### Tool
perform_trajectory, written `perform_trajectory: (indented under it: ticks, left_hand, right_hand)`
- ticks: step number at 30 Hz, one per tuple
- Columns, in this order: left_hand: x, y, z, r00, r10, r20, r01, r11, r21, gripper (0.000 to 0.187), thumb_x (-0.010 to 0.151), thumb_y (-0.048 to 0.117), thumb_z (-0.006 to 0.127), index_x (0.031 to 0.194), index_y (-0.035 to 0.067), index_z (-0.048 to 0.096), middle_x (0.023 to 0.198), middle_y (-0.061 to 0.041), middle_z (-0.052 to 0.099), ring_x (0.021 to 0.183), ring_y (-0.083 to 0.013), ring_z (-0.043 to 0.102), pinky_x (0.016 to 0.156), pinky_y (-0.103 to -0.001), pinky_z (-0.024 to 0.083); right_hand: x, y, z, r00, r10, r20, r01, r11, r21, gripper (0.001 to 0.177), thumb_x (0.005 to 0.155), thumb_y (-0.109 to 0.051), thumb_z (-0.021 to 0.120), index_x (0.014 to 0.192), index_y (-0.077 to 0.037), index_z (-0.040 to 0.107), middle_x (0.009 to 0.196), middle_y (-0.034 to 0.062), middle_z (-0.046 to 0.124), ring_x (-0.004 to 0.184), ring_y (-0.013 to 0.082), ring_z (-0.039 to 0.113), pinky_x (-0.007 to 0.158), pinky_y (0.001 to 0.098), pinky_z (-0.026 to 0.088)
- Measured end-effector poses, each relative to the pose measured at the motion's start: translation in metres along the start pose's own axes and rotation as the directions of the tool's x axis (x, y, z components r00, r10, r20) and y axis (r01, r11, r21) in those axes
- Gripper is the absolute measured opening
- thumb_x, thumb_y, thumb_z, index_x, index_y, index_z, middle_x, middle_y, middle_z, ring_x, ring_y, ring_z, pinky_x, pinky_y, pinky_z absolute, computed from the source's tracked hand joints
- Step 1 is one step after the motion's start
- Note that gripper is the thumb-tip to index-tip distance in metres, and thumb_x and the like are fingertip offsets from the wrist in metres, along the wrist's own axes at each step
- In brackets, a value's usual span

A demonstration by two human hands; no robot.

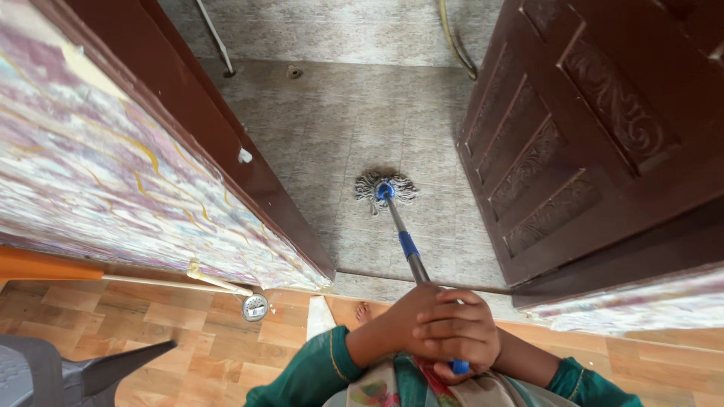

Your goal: The person mops a tiled floor in a bathroom using a mop with a blue handle, moving the mop head across the floor tiles, near a doorway, and around a toilet and urinal.

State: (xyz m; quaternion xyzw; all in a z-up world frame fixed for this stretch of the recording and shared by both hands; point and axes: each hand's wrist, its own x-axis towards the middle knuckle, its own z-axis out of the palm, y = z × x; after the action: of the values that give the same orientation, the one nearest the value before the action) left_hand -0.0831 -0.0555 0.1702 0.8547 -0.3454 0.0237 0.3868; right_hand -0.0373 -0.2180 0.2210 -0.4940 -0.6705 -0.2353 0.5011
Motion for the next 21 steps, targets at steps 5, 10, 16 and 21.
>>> perform_trajectory:
  ticks: [5,10,16,21]
  left_hand:
    - [-0.001,-0.066,-0.019,0.995,0.066,-0.069,-0.069,0.997,-0.045,0.035,0.090,0.052,0.063,0.080,0.018,0.061,0.076,-0.004,0.066,0.077,-0.0311,0.067,0.074,-0.045,0.052]
    - [0.015,-0.143,-0.061,0.993,0.107,-0.058,-0.110,0.993,-0.051,0.032,0.089,0.048,0.065,0.083,0.016,0.061,0.081,-0.005,0.066,0.083,-0.0322,0.067,0.078,-0.045,0.053]
    - [0.033,-0.234,-0.087,0.992,0.125,0.012,-0.125,0.991,0.050,0.034,0.082,0.047,0.069,0.083,0.014,0.062,0.082,-0.007,0.066,0.087,-0.0331,0.068,0.084,-0.046,0.053]
    - [0.045,-0.322,-0.077,0.971,0.230,-0.062,-0.215,0.959,0.185,0.040,0.069,0.048,0.072,0.088,0.014,0.069,0.086,-0.009,0.069,0.088,-0.0338,0.067,0.090,-0.054,0.047]
  right_hand:
    - [-0.014,0.054,0.039,0.996,0.039,-0.079,-0.041,0.999,-0.023,0.025,0.075,-0.022,0.073,0.097,-0.010,0.069,0.099,0.0104,0.078,0.095,0.0261,0.078,0.093,0.0432,0.056]
    - [-0.019,0.134,0.056,0.996,0.084,0.015,-0.083,0.995,-0.061,0.027,0.079,-0.025,0.071,0.102,-0.011,0.070,0.109,0.0124,0.079,0.105,0.0298,0.078,0.102,0.0478,0.054]
    - [-0.024,0.212,0.081,0.993,0.117,-0.012,-0.117,0.981,-0.154,0.030,0.094,-0.038,0.071,0.107,-0.012,0.061,0.111,0.0109,0.076,0.107,0.0323,0.074,0.104,0.0486,0.049]
    - [-0.061,0.254,0.089,0.907,0.387,0.166,-0.339,0.905,-0.256,0.029,0.094,-0.035,0.074,0.113,-0.015,0.063,0.135,0.0085,0.065,0.130,0.0293,0.063,0.116,0.0537,0.038]
